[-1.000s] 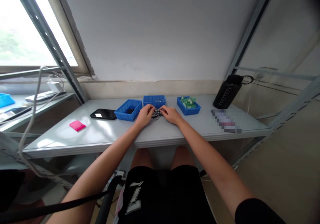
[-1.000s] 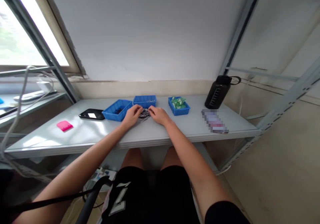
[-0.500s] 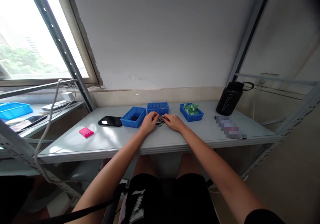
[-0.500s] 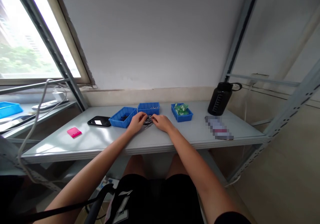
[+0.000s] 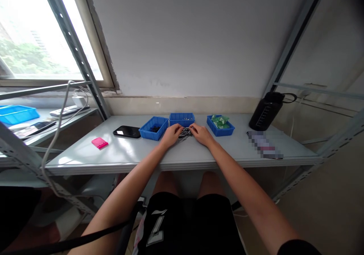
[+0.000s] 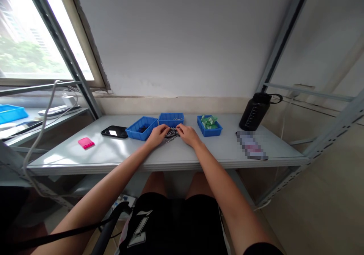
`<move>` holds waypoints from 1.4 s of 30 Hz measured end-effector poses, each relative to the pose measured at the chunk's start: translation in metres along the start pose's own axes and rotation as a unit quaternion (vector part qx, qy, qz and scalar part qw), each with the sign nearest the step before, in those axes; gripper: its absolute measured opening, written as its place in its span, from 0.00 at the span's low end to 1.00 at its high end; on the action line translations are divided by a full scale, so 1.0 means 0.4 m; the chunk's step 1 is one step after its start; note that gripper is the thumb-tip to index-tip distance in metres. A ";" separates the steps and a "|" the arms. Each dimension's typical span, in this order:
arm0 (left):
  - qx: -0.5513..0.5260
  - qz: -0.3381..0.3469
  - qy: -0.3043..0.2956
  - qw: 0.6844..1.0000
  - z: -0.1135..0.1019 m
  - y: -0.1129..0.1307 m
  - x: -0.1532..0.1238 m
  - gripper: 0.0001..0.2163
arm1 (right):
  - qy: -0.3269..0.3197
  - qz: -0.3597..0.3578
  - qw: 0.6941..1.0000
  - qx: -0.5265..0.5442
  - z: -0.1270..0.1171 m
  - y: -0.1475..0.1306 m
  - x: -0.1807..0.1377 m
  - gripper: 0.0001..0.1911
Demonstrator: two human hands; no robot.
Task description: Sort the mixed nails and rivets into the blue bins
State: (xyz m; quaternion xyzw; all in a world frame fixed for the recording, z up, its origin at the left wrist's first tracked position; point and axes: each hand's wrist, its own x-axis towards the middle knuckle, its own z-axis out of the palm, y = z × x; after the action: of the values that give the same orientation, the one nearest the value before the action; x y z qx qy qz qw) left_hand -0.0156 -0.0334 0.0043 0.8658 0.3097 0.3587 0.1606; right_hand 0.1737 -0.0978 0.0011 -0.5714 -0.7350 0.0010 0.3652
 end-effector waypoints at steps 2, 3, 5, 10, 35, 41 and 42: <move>-0.001 -0.001 0.001 1.000 -0.002 0.000 0.000 0.13 | -0.006 -0.003 1.000 0.000 0.001 0.000 -0.001 0.14; -0.001 -0.001 0.001 1.000 -0.003 0.001 0.000 0.13 | -0.009 -0.004 1.000 0.000 0.002 0.000 -0.002 0.14; -0.001 -0.001 0.000 1.000 -0.005 0.004 0.000 0.13 | -0.011 -0.005 1.000 0.001 0.003 0.000 -0.002 0.14; 0.001 -0.001 -0.003 1.000 -0.008 0.007 0.000 0.13 | -0.002 -0.005 1.000 0.004 0.001 -0.001 -0.002 0.14; 0.021 0.021 0.015 0.999 -0.002 -0.007 0.010 0.12 | 0.024 -0.008 1.000 0.011 -0.004 0.000 0.002 0.16; 0.011 0.031 0.013 0.999 -0.004 0.003 0.007 0.12 | -0.028 -0.014 0.999 0.010 0.003 0.002 0.002 0.15; 0.009 0.034 0.005 0.999 -0.003 0.004 0.007 0.12 | -0.035 -0.017 0.999 0.011 0.004 0.001 0.001 0.14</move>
State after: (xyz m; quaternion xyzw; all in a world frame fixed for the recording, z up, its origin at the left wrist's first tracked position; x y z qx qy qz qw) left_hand -0.0142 -0.0327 0.0072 0.8754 0.2845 0.3655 0.1385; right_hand 0.1732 -0.0966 0.0000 -0.5546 -0.7569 0.0229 0.3449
